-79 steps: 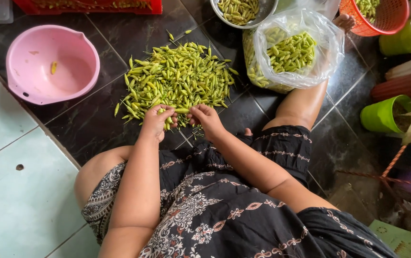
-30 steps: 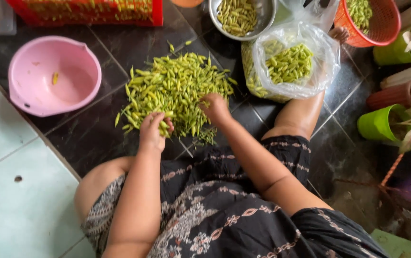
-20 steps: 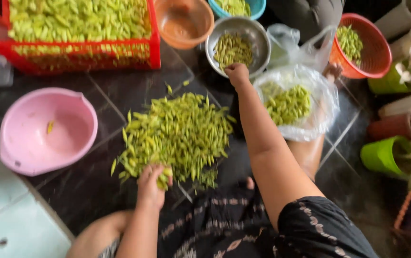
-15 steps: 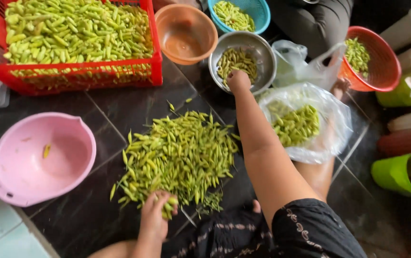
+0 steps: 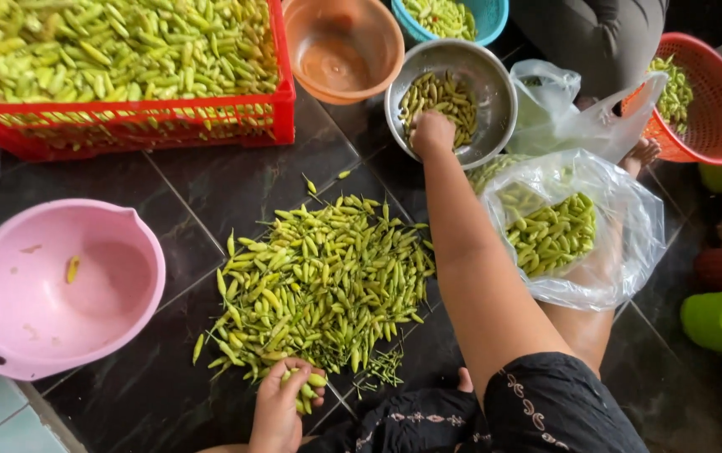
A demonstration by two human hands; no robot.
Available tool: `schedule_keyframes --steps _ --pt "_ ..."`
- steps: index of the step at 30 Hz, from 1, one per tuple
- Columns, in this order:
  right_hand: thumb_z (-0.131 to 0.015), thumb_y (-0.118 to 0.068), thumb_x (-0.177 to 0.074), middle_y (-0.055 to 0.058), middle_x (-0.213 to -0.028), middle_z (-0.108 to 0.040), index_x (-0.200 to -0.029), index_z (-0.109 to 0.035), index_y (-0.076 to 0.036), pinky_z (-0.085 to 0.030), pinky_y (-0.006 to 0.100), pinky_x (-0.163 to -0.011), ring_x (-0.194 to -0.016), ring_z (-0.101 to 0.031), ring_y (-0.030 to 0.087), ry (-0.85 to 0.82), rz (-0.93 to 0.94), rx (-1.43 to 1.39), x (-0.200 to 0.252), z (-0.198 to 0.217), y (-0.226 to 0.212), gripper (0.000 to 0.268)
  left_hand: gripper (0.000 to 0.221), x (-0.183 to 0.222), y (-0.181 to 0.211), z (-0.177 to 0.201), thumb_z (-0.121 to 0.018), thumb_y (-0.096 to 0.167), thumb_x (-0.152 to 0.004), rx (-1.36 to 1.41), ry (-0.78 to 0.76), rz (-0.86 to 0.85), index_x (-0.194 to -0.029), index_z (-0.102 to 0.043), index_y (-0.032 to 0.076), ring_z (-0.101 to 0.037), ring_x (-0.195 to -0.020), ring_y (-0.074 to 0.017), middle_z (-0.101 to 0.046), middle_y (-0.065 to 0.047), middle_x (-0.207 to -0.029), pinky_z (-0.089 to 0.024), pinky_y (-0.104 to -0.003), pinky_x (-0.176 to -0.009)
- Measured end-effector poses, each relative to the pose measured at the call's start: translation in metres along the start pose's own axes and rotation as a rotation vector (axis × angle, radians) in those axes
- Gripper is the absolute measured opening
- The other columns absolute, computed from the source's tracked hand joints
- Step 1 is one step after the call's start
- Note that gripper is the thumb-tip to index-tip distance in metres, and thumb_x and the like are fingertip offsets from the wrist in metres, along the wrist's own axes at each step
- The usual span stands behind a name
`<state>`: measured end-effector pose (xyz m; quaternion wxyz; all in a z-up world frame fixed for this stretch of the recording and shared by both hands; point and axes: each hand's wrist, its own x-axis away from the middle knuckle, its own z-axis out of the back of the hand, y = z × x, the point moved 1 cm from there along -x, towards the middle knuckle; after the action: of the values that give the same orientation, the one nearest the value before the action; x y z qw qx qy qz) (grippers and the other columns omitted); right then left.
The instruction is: Removing stems from green chilies and placing them into plastic bags while sitting on the floor.
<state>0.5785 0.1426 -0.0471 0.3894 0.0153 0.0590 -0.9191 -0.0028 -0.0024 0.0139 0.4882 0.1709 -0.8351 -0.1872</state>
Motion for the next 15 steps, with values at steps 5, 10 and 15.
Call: schedule_keyframes --steps 5,10,15 --pt "-0.064 -0.014 -0.086 0.014 -0.101 -0.076 -0.097 -0.079 -0.014 -0.048 0.046 -0.089 -0.094 -0.066 0.039 -0.1 -0.042 0.028 0.001 0.004 -0.006 0.019 0.009 -0.005 -0.005 0.003 -0.058 -0.001 -0.095 -0.047 0.043 0.01 -0.1 -0.061 -0.008 -0.061 -0.071 -0.0331 -0.07 -0.03 -0.094 -0.049 -0.041 -0.056" --pt "-0.066 -0.014 -0.079 0.015 -0.098 -0.075 -0.096 -0.08 -0.013 -0.056 0.047 -0.079 -0.089 -0.068 0.04 -0.152 0.001 0.025 -0.015 -0.016 0.014 0.022 0.01 -0.012 -0.008 0.006 -0.059 0.0 -0.096 -0.042 0.035 0.018 -0.1 -0.061 -0.008 -0.061 -0.07 -0.0334 -0.07 -0.03 -0.093 -0.048 -0.041 -0.056" --pt "-0.063 -0.011 -0.077 0.008 -0.089 -0.077 -0.094 -0.084 -0.019 -0.057 0.042 -0.081 -0.079 -0.068 0.033 -0.272 0.054 -0.159 -0.029 -0.025 0.029 0.028 0.009 -0.005 -0.003 0.002 -0.059 0.0 -0.095 -0.072 0.051 0.033 -0.099 -0.062 -0.007 -0.062 -0.072 -0.0332 -0.071 -0.029 -0.094 -0.049 -0.041 -0.058"
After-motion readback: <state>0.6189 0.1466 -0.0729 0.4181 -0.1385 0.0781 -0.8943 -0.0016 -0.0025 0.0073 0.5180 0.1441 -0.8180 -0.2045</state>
